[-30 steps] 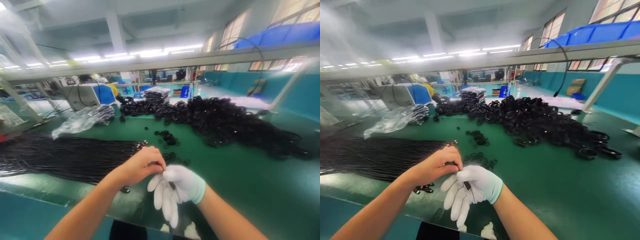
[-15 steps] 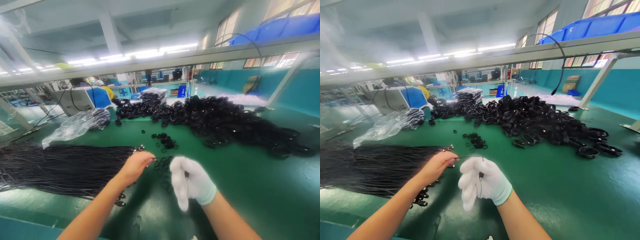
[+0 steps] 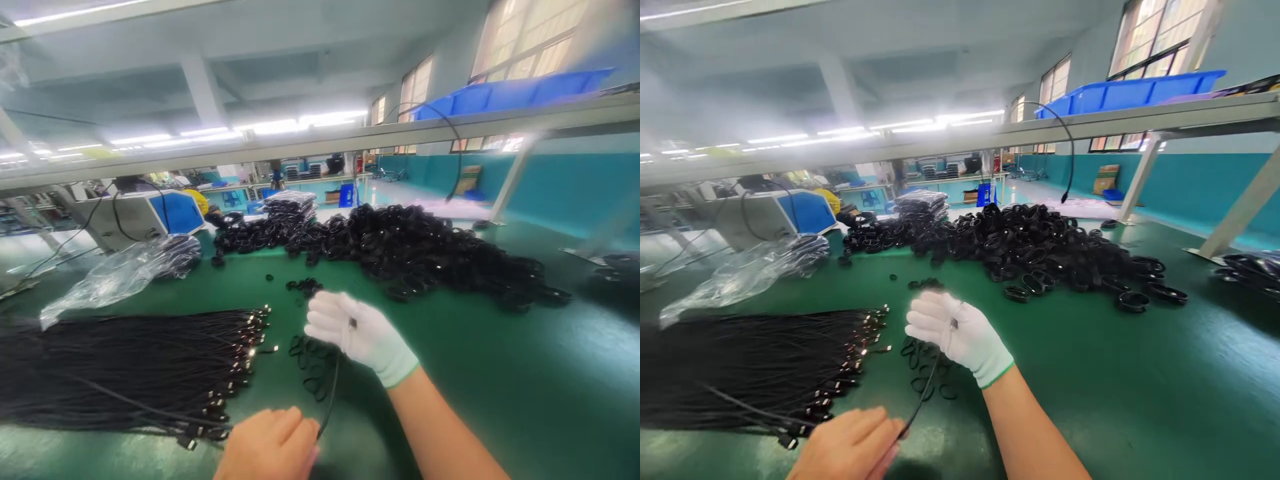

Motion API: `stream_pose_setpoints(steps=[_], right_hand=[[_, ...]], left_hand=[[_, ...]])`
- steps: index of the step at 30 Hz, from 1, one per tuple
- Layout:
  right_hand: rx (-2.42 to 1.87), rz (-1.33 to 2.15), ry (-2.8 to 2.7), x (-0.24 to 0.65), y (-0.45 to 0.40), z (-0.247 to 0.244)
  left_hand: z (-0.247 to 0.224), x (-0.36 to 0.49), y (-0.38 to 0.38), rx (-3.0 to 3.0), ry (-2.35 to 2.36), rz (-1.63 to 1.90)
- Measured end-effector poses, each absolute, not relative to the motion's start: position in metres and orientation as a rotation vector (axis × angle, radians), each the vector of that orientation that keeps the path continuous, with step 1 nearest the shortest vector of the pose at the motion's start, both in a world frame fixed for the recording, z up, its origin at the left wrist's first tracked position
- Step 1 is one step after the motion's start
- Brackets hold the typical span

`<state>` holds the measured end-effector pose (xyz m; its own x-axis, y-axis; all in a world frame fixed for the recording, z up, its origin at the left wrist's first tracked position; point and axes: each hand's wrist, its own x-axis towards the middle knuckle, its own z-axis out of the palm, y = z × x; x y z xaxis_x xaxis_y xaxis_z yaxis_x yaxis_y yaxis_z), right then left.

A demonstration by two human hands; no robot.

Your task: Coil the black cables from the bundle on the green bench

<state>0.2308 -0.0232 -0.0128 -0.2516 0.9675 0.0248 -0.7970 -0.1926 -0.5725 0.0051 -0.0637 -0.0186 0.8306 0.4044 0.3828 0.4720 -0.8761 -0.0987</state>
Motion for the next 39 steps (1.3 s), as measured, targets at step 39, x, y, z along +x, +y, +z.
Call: stream_pose_setpoints(steps=[39], right_hand=[[-0.128, 2.366, -0.804, 0.164, -0.057, -0.047]], left_hand=[[0.036, 0.005, 0.012, -3.348, -0.825, -0.612]])
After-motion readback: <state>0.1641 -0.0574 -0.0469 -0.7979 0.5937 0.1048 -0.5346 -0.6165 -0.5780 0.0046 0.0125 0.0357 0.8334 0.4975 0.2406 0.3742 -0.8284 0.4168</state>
